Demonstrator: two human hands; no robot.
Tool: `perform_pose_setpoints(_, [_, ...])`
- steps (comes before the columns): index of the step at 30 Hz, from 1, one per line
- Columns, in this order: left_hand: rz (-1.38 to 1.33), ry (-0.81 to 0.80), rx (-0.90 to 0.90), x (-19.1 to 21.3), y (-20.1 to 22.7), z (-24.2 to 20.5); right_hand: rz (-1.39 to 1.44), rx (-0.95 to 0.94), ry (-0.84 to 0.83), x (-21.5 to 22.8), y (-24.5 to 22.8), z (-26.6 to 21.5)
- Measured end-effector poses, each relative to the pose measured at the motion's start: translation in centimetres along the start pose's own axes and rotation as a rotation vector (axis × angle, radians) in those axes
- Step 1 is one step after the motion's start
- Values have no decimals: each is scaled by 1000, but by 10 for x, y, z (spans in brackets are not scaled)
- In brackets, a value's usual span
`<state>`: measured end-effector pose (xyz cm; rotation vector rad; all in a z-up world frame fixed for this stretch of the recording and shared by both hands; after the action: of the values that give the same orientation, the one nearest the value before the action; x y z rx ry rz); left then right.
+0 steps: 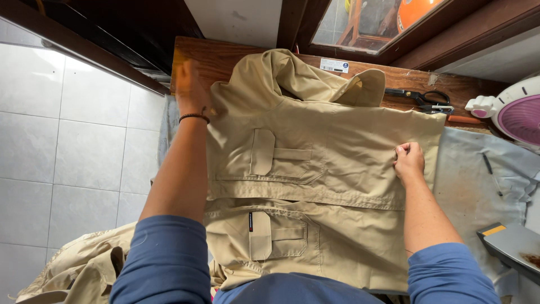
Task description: The person uses scissors to cut a tag and a small fabric piece from a beige jacket laid on a table. They then flip the jacket over and smooth it out with their hands.
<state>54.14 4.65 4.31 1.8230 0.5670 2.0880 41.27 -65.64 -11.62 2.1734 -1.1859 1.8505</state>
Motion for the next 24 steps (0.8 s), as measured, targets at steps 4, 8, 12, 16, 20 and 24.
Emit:
perform_pose_setpoints(4, [-120, 55, -85, 30, 31, -44, 472, -227, 31, 12, 14, -17])
perform_pose_setpoints(8, [244, -61, -427, 49, 64, -133, 868, -421, 353, 71, 65, -57])
perform_pose_setpoints(12, [420, 70, -360, 97, 58, -195, 408, -335, 618, 124, 111, -101])
perform_pose_setpoints(16, [389, -28, -324, 71, 30, -234, -114, 385, 461, 74, 21, -144])
perform_pose_setpoints(20, [387, -263, -163, 37, -41, -249, -373, 402, 120, 30, -31, -193])
perform_pose_setpoints(24, [350, -315, -159, 19, -49, -249, -268, 386, 9, 25, -20, -182])
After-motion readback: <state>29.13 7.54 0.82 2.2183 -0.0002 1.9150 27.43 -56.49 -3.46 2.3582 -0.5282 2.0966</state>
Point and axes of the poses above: each hand's wrist, its own z-axis towards the middle knuckle, its own x-axis out of the back of the hand, y = z × x, the point moved 9 cm from there along z, towards the middle knuckle, and after that the axes turned 6 degrees about -x, right-handed, at the moved point
